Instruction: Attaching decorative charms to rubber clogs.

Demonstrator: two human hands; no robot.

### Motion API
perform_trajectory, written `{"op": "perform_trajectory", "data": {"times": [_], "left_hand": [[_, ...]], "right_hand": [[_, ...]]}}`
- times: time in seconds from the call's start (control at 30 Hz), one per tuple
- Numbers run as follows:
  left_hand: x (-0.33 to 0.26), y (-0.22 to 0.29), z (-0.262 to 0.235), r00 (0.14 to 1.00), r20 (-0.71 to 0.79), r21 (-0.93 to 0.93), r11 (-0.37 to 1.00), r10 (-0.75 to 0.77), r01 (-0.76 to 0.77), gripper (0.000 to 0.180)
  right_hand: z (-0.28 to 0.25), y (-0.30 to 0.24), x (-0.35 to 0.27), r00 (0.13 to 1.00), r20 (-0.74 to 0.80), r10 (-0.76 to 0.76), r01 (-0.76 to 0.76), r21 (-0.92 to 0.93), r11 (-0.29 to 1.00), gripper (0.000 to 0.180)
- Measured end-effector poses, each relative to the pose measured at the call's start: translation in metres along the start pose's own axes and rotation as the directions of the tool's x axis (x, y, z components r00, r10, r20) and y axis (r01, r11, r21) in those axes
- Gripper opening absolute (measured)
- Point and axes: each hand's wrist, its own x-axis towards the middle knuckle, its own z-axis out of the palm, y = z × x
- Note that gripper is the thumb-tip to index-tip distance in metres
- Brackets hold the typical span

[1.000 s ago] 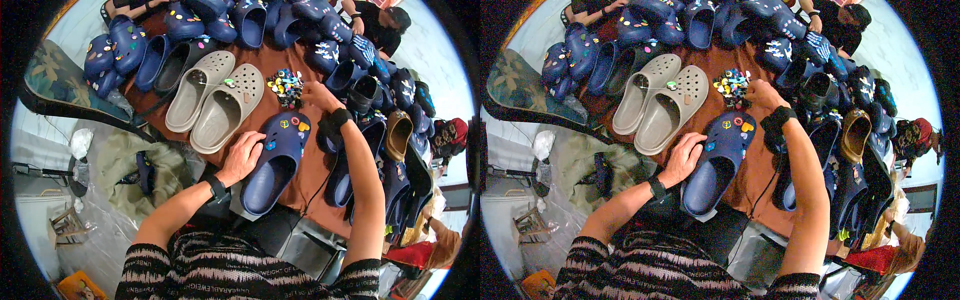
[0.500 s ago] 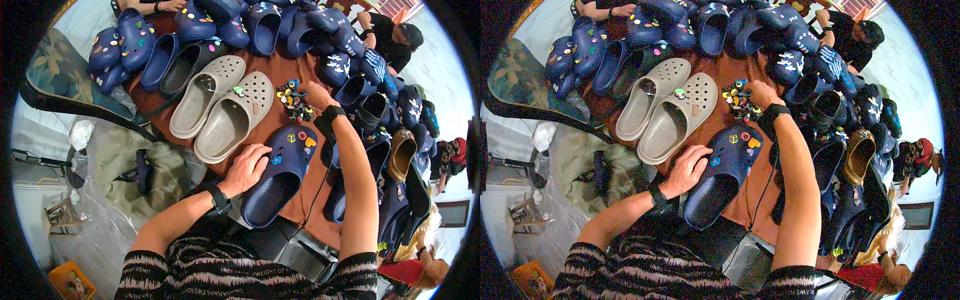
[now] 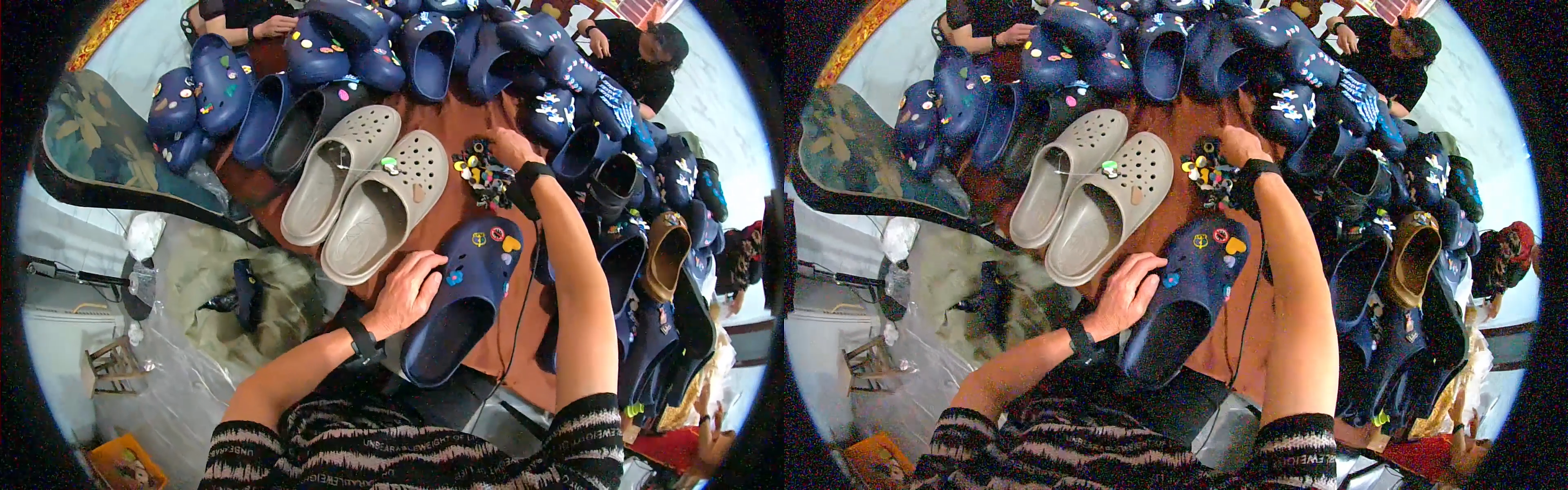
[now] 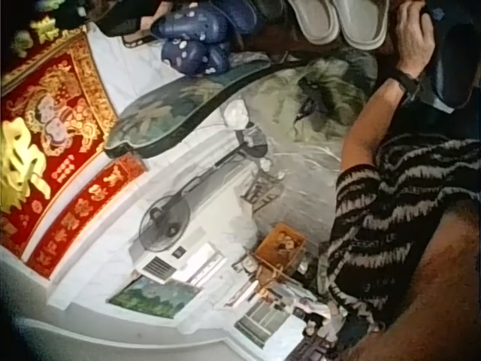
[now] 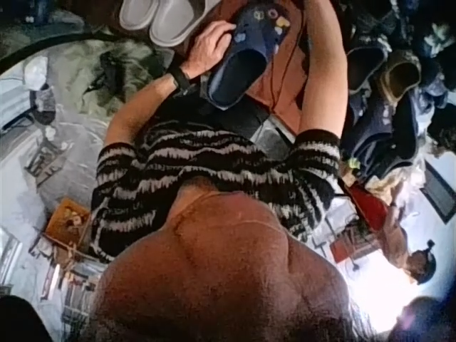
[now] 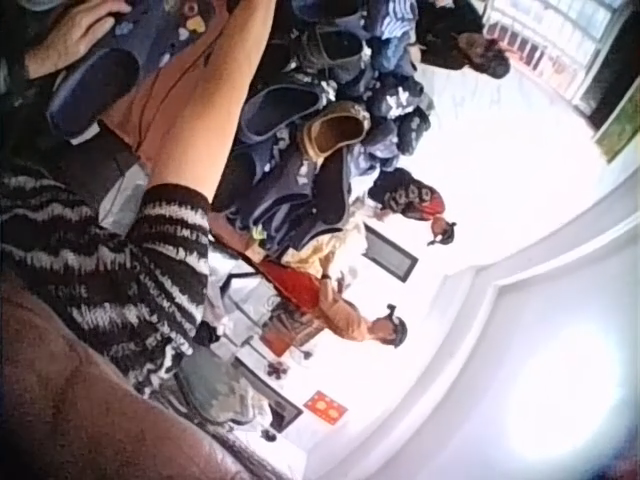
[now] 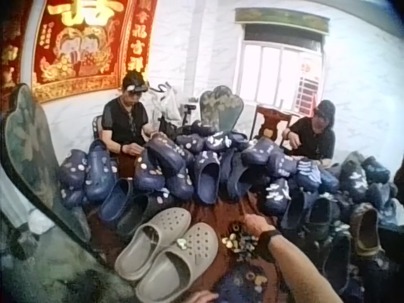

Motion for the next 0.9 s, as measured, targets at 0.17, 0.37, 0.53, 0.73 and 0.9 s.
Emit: {"op": "perform_trajectory", "data": {"times": [0.17, 0.37, 0.53, 0.73, 0.9], "left_hand": [[0.004, 0.005, 0.005, 1.000, -0.007, -0.009, 1.000, 0.020, -0.020, 0.027], [0.002, 0.002, 0.001, 1.000, -0.011, 0.017, 1.000, 0.013, -0.012, 0.027], [0.005, 0.002, 0.003, 1.000, 0.016, 0.010, 1.000, 0.003, -0.003, 0.030], [0.004, 0.004, 0.003, 1.000, 0.022, 0.013, 1.000, 0.008, -0.008, 0.030], [-0.001, 0.001, -0.001, 1.000, 0.005, 0.017, 1.000, -0.003, 0.003, 0.030]], "right_hand": [[0.003, 0.013, 0.000, 0.992, 0.065, 0.109, -0.111, 0.015, 0.994, 0.039], [0.001, -0.001, 0.003, 0.965, 0.040, 0.260, -0.263, 0.138, 0.955, 0.043], [0.008, 0.017, 0.005, 0.959, 0.000, 0.283, -0.277, 0.209, 0.938, 0.029], [0.011, 0.025, -0.006, 0.971, -0.084, 0.226, -0.188, 0.323, 0.928, 0.022], [-0.022, -0.006, -0.032, 0.932, 0.250, 0.263, -0.344, 0.839, 0.423, 0.015]]}}
